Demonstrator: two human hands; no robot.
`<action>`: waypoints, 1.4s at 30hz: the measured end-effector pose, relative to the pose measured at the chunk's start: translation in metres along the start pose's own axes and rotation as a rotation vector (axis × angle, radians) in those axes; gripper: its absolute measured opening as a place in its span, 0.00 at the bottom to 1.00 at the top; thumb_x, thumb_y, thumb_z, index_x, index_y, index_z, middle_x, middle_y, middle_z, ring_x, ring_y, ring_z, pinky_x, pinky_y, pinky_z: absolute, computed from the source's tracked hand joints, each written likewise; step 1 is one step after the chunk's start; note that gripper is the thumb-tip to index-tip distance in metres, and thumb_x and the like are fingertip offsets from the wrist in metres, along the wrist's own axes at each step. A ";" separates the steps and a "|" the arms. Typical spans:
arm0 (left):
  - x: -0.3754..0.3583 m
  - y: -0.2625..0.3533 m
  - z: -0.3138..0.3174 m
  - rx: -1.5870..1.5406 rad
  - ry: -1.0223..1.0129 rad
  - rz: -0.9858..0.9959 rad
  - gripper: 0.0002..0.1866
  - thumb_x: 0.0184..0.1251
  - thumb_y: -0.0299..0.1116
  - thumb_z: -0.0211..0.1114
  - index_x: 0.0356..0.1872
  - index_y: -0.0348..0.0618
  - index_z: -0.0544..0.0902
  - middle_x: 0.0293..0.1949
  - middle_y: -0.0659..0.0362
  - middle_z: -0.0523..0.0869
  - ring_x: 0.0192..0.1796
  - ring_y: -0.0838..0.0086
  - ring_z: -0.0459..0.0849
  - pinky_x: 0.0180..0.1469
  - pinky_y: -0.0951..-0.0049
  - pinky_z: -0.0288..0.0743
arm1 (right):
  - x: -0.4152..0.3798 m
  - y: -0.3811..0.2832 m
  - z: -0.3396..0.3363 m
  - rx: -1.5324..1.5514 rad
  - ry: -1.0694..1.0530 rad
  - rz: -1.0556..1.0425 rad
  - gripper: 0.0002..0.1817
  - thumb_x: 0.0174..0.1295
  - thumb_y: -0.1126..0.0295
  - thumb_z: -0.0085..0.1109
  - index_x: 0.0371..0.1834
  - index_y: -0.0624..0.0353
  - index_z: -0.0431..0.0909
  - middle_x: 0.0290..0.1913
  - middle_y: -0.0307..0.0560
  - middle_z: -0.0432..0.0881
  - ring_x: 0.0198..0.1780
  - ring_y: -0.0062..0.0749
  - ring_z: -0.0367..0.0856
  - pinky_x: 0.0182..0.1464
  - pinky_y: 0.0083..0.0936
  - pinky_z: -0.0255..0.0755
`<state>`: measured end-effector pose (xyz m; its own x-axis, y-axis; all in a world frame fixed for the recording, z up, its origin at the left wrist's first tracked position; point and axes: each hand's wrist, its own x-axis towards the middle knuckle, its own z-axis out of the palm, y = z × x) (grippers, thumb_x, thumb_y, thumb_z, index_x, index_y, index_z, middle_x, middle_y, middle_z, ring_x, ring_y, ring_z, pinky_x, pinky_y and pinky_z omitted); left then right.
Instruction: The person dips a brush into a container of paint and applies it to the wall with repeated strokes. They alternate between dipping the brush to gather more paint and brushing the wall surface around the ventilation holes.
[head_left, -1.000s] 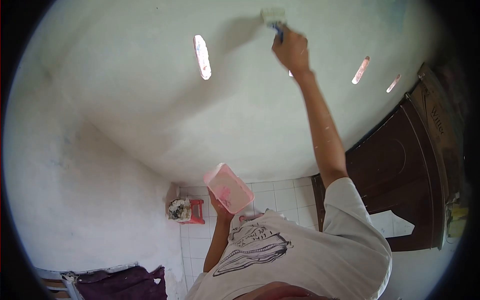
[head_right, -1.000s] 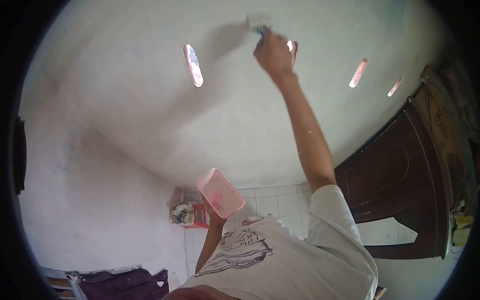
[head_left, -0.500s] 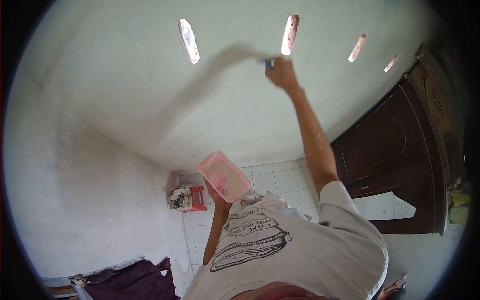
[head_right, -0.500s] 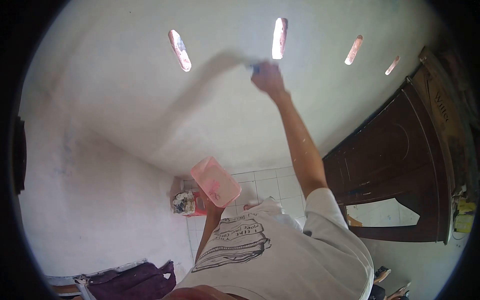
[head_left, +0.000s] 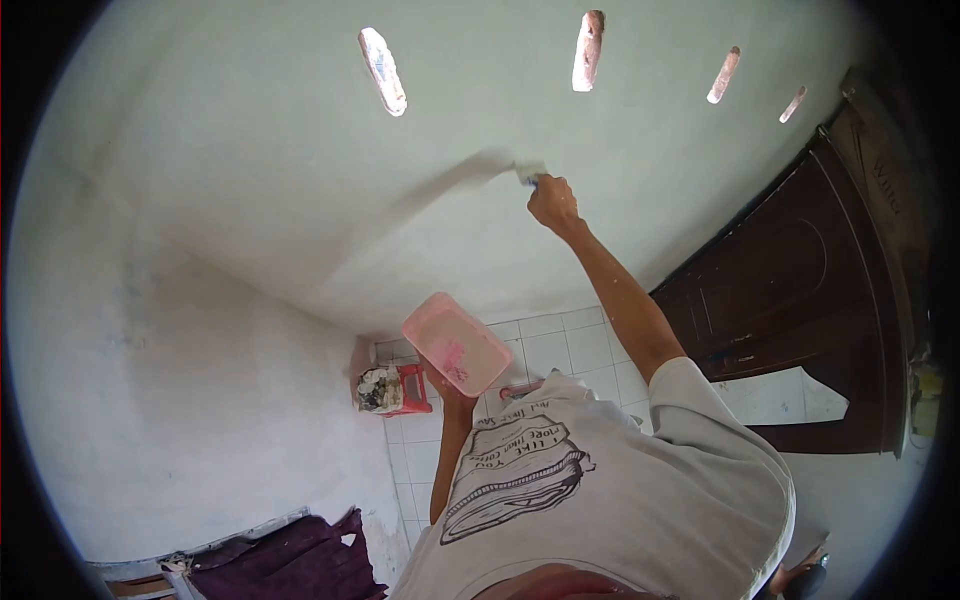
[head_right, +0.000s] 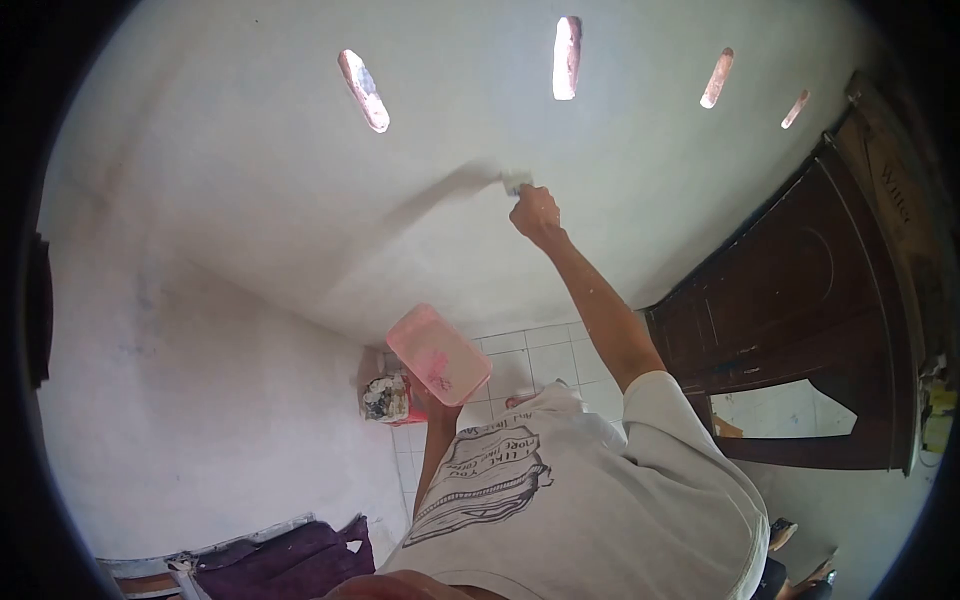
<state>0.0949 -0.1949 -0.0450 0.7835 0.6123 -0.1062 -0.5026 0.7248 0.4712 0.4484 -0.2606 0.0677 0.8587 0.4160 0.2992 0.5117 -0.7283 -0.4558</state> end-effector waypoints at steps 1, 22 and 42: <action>-0.001 0.000 -0.001 -0.003 -0.003 -0.003 0.31 0.77 0.63 0.47 0.69 0.52 0.68 0.59 0.57 0.79 0.58 0.62 0.82 0.57 0.57 0.83 | -0.002 0.004 -0.003 0.028 -0.165 0.050 0.19 0.57 0.72 0.56 0.52 0.68 0.80 0.39 0.69 0.84 0.41 0.65 0.84 0.46 0.52 0.80; -0.009 0.007 0.010 -0.055 0.019 -0.052 0.31 0.76 0.62 0.50 0.68 0.53 0.68 0.57 0.58 0.79 0.56 0.64 0.83 0.55 0.56 0.84 | -0.019 0.050 0.013 0.185 -0.152 0.018 0.21 0.60 0.71 0.61 0.59 0.58 0.80 0.35 0.65 0.85 0.35 0.58 0.84 0.41 0.44 0.81; -0.008 0.003 0.048 0.255 -0.027 0.006 0.31 0.79 0.62 0.44 0.71 0.53 0.67 0.60 0.59 0.78 0.60 0.63 0.81 0.58 0.55 0.83 | 0.047 -0.026 -0.074 0.001 0.445 -0.232 0.19 0.67 0.75 0.52 0.62 0.58 0.77 0.36 0.61 0.81 0.30 0.59 0.82 0.33 0.51 0.78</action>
<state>0.1048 -0.2129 -0.0006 0.7917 0.6055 -0.0807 -0.4017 0.6156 0.6780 0.4732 -0.2625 0.1557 0.6270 0.2939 0.7214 0.6880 -0.6433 -0.3359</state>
